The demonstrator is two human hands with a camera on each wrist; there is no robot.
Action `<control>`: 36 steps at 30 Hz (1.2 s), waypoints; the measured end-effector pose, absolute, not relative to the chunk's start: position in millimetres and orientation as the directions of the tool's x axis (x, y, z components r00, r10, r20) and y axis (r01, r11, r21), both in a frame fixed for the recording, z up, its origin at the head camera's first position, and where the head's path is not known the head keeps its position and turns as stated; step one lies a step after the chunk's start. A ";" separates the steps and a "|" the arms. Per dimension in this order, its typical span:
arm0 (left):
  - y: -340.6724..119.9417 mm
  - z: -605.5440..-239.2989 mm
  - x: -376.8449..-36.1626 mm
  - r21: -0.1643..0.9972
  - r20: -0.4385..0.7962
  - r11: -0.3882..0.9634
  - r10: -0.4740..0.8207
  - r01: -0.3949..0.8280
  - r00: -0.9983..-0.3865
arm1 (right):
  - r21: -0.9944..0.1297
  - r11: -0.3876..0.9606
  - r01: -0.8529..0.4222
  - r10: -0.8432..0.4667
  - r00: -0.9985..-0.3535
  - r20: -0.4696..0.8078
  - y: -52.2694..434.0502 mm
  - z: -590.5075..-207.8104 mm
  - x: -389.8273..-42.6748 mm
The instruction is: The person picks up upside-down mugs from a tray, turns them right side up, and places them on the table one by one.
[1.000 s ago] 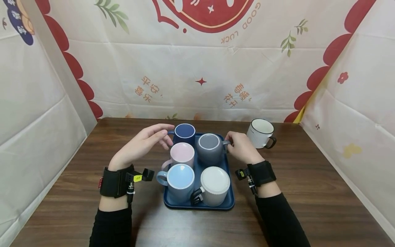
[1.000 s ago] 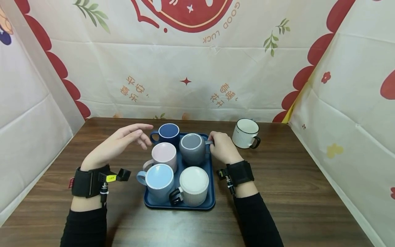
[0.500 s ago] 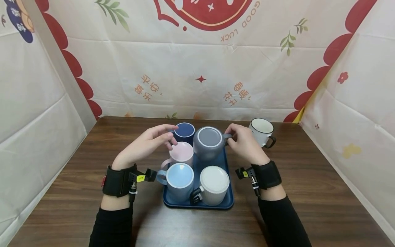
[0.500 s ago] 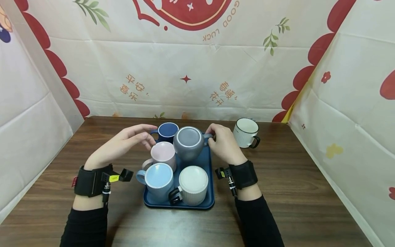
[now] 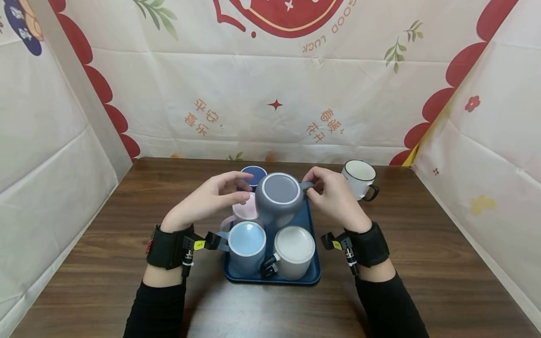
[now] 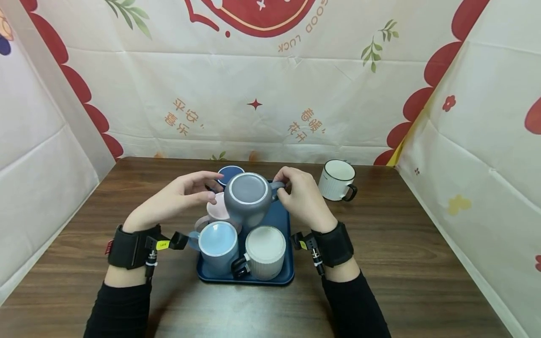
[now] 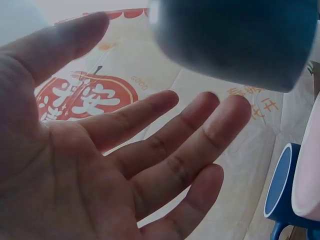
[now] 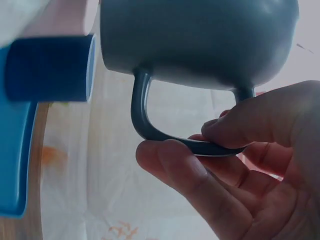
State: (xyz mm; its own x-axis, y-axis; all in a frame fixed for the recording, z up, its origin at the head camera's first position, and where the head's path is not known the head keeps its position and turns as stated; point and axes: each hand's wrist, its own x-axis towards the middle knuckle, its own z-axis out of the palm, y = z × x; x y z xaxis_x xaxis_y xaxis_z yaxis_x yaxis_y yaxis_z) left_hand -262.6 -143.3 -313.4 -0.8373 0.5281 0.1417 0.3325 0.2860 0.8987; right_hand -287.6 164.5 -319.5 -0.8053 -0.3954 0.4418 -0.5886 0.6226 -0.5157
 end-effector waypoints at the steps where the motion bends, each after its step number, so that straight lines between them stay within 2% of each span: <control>1: -142.2 -313.5 -262.6 0.899 0.144 0.282 0.534 0.336 -0.833 | -0.523 0.613 -0.592 -0.396 -0.803 0.445 163.1 -318.0 -285.4; 11: -141.2 -313.9 -256.9 0.886 0.181 0.256 0.575 0.386 -0.798 | -0.599 0.546 -0.586 -0.406 -0.810 0.423 154.1 -313.4 -268.8; 22: -147.4 -304.4 -252.7 0.891 0.219 0.222 0.553 0.396 -0.804 | -0.729 0.418 -0.542 -0.395 -0.831 0.391 152.3 -307.6 -264.3; 36: -145.8 -301.5 -249.4 0.885 0.204 0.270 0.506 0.379 -0.838 | -0.793 0.349 -0.499 -0.395 -0.846 0.358 147.7 -305.4 -262.9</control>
State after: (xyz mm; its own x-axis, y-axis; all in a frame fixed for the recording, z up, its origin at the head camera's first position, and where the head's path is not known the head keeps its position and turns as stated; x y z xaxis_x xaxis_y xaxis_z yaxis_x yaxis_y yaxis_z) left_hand -249.4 -145.8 -301.5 -0.8379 0.5063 0.2039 0.3788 0.2704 0.8851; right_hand -262.9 147.7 -305.4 -0.8461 -0.3953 0.3576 -0.4986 0.3493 -0.7934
